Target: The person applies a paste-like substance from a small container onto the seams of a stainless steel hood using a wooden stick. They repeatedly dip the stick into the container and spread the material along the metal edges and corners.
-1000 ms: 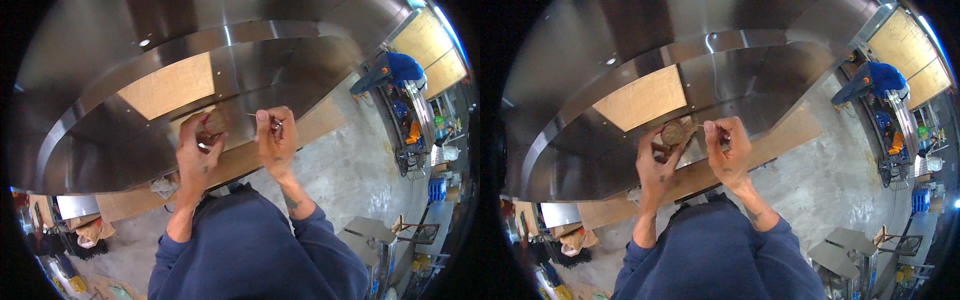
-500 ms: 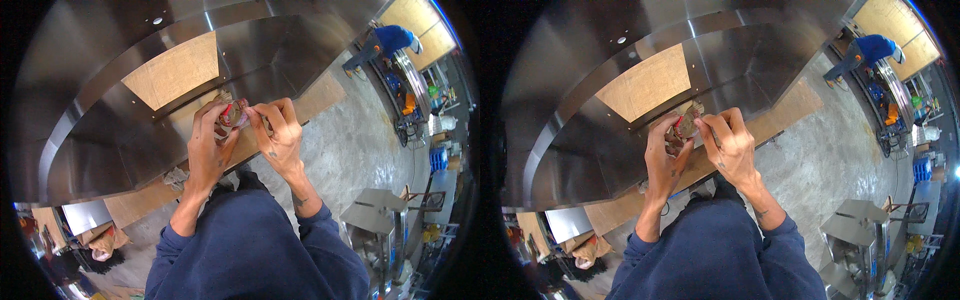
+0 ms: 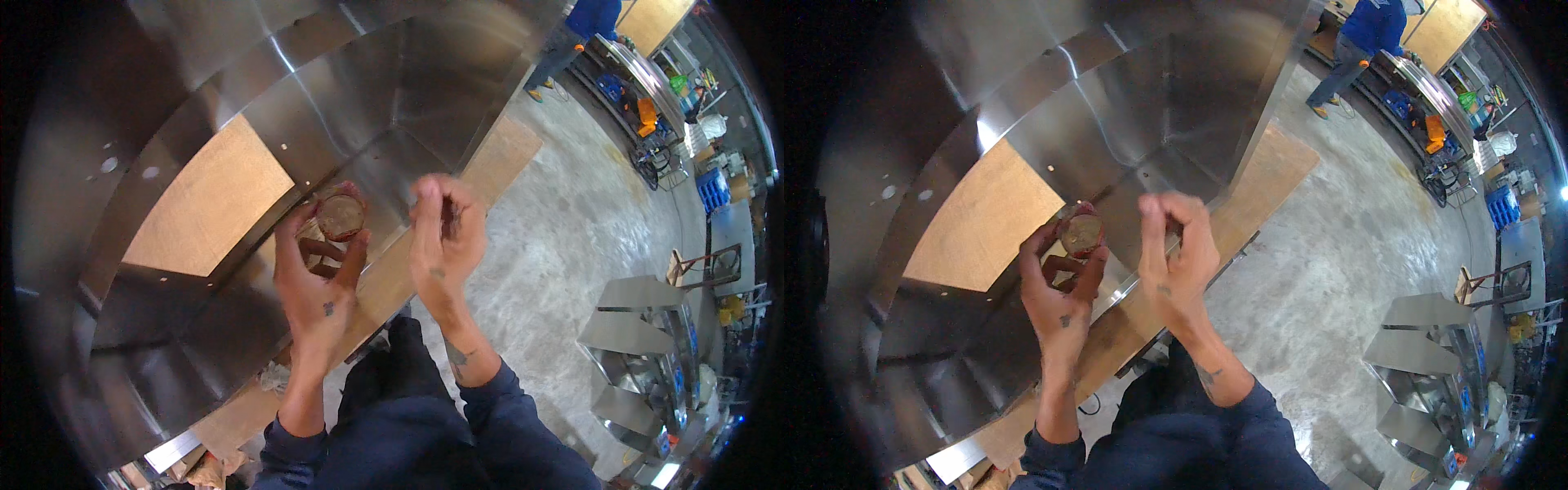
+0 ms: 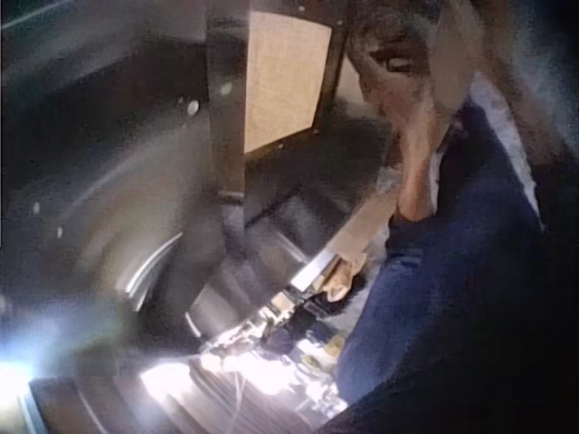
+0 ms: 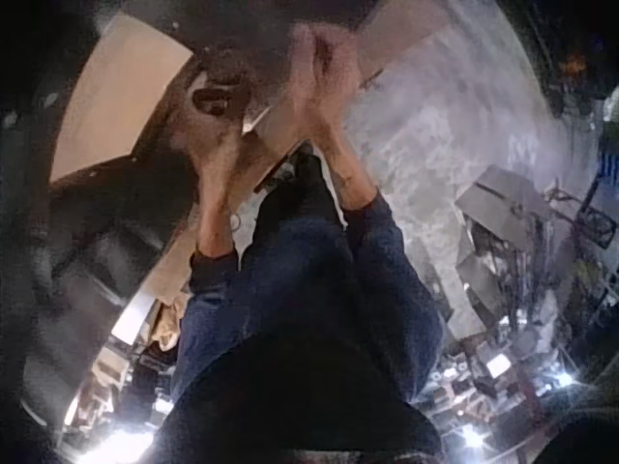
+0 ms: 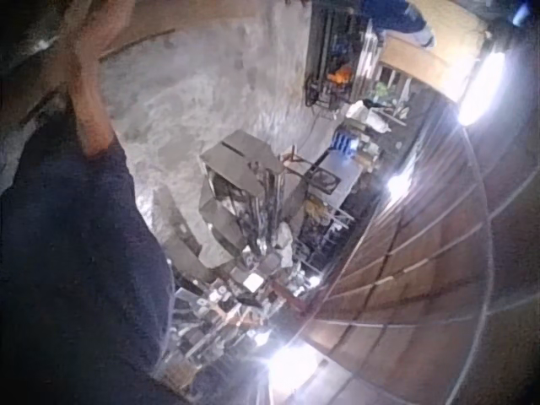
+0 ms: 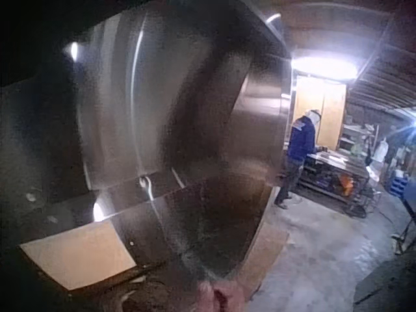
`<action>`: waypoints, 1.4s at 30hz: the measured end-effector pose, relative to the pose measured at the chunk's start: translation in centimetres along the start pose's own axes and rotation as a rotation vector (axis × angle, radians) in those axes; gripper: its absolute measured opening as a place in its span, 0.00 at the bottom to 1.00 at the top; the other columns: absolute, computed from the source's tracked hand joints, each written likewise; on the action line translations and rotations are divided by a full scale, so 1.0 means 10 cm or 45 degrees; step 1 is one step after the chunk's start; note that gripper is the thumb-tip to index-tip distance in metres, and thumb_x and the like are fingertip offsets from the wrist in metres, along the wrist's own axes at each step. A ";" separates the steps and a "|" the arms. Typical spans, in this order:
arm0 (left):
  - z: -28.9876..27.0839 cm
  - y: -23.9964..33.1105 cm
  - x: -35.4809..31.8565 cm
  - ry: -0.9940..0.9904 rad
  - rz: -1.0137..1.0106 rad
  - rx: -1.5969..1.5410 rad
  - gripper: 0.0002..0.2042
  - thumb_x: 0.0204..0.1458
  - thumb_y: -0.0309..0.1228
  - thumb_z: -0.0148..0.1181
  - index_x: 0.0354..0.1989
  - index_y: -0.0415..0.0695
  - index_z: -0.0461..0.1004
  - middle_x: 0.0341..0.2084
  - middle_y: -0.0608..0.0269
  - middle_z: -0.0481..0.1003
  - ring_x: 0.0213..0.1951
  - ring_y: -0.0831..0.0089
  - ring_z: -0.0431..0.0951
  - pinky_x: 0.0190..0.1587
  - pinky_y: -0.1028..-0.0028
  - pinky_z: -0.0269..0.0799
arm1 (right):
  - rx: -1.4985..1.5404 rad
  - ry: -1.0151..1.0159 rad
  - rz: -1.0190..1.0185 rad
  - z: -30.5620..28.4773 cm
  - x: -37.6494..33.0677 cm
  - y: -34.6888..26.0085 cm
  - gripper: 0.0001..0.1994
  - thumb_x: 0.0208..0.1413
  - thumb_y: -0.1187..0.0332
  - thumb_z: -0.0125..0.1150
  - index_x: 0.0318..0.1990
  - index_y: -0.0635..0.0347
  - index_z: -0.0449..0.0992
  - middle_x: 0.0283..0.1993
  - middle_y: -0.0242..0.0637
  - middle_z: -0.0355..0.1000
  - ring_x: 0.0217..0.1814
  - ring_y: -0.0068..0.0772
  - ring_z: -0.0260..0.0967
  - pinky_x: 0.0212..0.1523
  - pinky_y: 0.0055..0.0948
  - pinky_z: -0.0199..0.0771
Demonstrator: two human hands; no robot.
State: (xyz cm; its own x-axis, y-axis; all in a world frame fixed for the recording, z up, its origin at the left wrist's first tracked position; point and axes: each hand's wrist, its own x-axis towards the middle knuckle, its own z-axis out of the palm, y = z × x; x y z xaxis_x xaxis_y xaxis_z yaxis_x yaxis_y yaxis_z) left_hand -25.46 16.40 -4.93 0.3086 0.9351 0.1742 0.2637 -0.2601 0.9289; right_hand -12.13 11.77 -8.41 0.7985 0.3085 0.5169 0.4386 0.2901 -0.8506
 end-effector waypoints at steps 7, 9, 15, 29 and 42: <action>0.36 -0.71 0.11 0.024 0.032 0.000 0.32 0.57 0.29 0.80 0.67 0.37 0.71 0.58 0.52 0.78 0.38 0.74 0.84 0.35 0.74 0.82 | 0.054 0.205 -0.138 0.44 1.05 0.93 0.07 0.77 0.70 0.63 0.52 0.66 0.76 0.44 0.40 0.82 0.44 0.24 0.81 0.47 0.27 0.81; 0.41 -0.84 0.10 -0.027 -0.076 -0.069 0.32 0.57 0.29 0.81 0.67 0.37 0.70 0.58 0.52 0.77 0.38 0.73 0.84 0.34 0.74 0.82 | -0.036 0.222 -0.264 0.53 1.34 1.16 0.08 0.77 0.70 0.62 0.52 0.67 0.75 0.45 0.41 0.83 0.46 0.26 0.81 0.49 0.27 0.82; 0.57 -0.96 0.16 -0.071 -0.258 -0.111 0.33 0.57 0.28 0.81 0.69 0.40 0.68 0.59 0.55 0.75 0.43 0.73 0.83 0.42 0.73 0.81 | -0.285 0.300 -0.529 0.72 1.99 1.68 0.09 0.77 0.70 0.63 0.52 0.69 0.74 0.47 0.43 0.83 0.49 0.29 0.81 0.53 0.29 0.82; 0.71 -1.08 0.19 -0.038 -0.255 -0.166 0.32 0.56 0.30 0.82 0.66 0.38 0.70 0.55 0.54 0.79 0.37 0.72 0.86 0.31 0.76 0.80 | -0.512 0.375 -0.866 0.83 2.47 1.88 0.06 0.73 0.74 0.66 0.49 0.68 0.77 0.45 0.45 0.86 0.43 0.34 0.84 0.49 0.33 0.82; 0.80 -1.15 0.16 -0.056 -0.191 -0.161 0.32 0.55 0.27 0.81 0.66 0.39 0.70 0.55 0.55 0.80 0.37 0.74 0.85 0.33 0.75 0.81 | -0.528 0.384 -0.936 0.81 2.55 1.87 0.05 0.72 0.74 0.69 0.46 0.67 0.79 0.39 0.43 0.82 0.39 0.36 0.82 0.44 0.35 0.80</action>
State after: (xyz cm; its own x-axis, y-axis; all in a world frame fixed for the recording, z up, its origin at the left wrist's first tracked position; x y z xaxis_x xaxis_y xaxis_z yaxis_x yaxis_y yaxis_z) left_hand -20.68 18.93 -17.97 0.3144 0.9491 0.0186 0.1940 -0.0835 0.9774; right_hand 13.09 32.43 -10.36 0.3058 -0.0947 0.9474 0.9491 -0.0479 -0.3112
